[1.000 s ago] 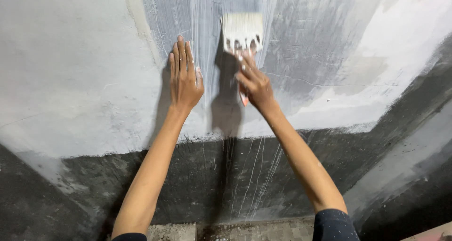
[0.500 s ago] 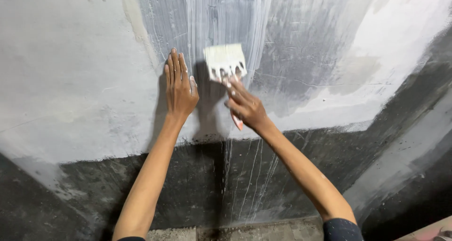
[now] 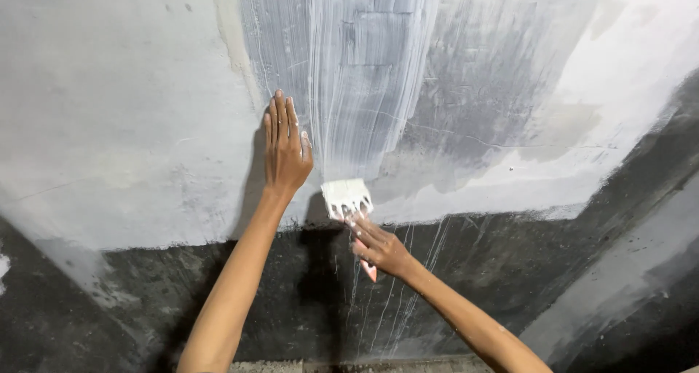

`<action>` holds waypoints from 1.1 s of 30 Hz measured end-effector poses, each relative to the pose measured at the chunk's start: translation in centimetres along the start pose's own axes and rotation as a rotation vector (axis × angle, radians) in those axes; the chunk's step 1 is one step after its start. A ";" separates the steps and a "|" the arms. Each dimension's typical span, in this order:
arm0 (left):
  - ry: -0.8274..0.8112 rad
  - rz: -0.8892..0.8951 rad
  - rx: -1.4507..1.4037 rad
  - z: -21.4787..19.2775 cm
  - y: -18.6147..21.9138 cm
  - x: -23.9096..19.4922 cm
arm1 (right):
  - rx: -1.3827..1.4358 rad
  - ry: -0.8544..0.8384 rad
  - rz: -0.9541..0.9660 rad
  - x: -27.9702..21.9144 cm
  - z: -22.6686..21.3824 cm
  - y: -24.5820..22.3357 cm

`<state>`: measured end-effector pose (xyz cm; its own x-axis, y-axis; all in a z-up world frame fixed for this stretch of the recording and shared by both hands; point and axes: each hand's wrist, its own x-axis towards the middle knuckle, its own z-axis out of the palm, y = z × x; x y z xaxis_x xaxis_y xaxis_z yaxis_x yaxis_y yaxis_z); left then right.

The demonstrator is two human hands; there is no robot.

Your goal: The person dips a brush into a tray containing paint and applies the paint onto the walls with the brush.

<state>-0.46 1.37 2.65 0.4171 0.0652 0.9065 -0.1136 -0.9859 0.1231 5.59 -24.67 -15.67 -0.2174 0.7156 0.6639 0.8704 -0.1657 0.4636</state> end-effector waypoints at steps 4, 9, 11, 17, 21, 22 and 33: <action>0.012 -0.011 -0.035 0.6 1.1 0.4 | -0.194 0.313 -0.056 10.4 -6.2 8.0; 0.034 0.006 -0.058 1.0 2.6 1.3 | -0.234 0.280 0.123 17.6 -10.6 14.8; 0.051 0.035 -0.053 1.6 2.6 1.2 | -0.290 0.309 0.112 14.9 -5.9 15.2; 0.008 0.057 -0.042 2.9 1.9 -1.4 | -0.196 0.127 0.057 2.8 1.2 5.6; -0.024 0.047 -0.059 2.8 2.6 -2.2 | -0.137 0.093 0.110 0.1 0.6 3.4; -0.036 0.044 -0.064 3.0 2.9 -2.0 | -0.131 0.086 0.120 1.4 -0.4 5.7; 0.043 0.008 -0.048 4.5 8.5 -0.5 | -0.260 0.272 0.264 7.6 -6.9 16.6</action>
<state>2.43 -7.79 1.38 0.3771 0.0648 0.9239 -0.1601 -0.9780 0.1339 15.32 -26.66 1.14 -0.1414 0.4277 0.8928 0.7793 -0.5081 0.3668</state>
